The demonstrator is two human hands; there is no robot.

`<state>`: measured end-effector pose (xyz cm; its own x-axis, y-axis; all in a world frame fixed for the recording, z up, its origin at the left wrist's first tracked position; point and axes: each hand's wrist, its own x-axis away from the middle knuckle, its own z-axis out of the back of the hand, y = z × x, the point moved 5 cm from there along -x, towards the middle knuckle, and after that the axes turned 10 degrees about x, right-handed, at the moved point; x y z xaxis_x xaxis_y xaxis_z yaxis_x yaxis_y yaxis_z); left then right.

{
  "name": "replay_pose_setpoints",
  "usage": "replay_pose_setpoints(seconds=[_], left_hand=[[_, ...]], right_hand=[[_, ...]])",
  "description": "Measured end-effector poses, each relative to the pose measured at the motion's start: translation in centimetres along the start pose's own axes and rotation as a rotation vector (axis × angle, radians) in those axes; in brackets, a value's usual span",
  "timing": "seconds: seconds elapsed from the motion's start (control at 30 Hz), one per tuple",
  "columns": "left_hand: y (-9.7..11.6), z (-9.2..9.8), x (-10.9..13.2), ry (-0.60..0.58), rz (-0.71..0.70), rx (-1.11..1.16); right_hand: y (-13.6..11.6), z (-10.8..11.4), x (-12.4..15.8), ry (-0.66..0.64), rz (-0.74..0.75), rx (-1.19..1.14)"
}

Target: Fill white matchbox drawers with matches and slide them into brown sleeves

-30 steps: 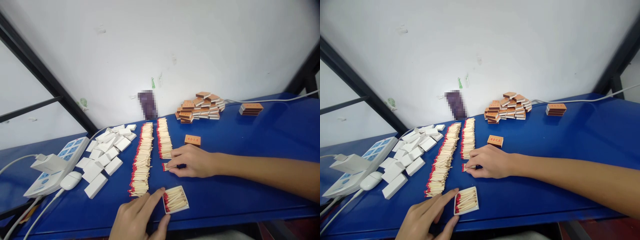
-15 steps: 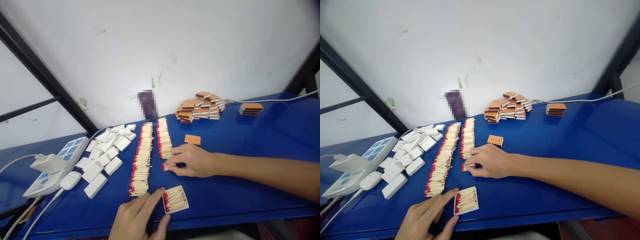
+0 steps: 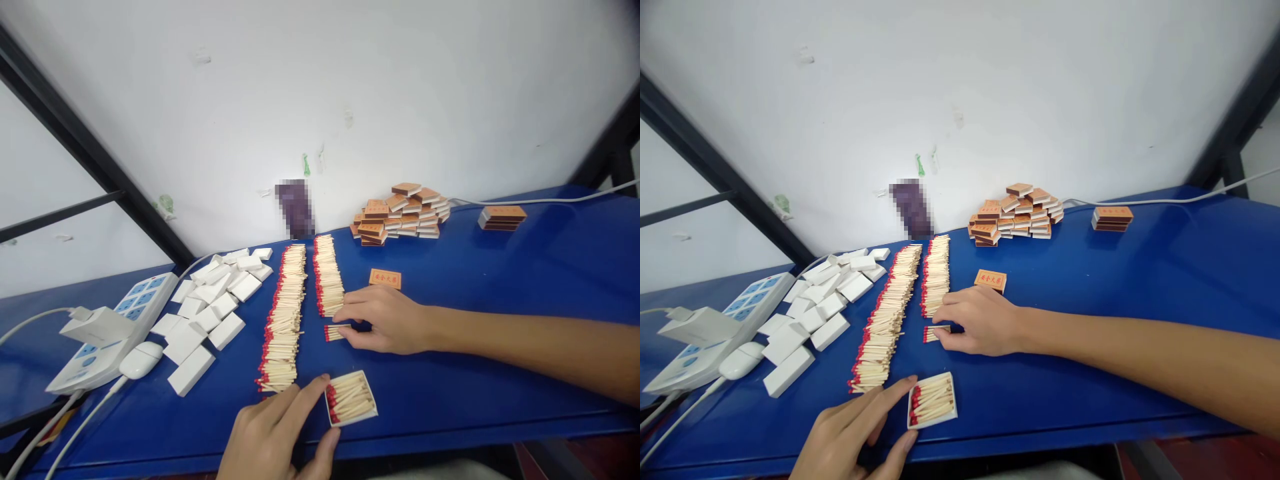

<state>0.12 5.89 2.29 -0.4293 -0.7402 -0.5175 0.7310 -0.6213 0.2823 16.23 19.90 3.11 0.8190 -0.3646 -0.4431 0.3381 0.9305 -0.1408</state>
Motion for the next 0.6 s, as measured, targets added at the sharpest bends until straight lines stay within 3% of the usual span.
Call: replay_pose_setpoints(seconds=[0.6], left_hand=[[-0.03, -0.01, 0.20, -0.010, 0.007, -0.007]], right_hand=[[0.07, -0.20, -0.04, -0.045, -0.022, -0.032]])
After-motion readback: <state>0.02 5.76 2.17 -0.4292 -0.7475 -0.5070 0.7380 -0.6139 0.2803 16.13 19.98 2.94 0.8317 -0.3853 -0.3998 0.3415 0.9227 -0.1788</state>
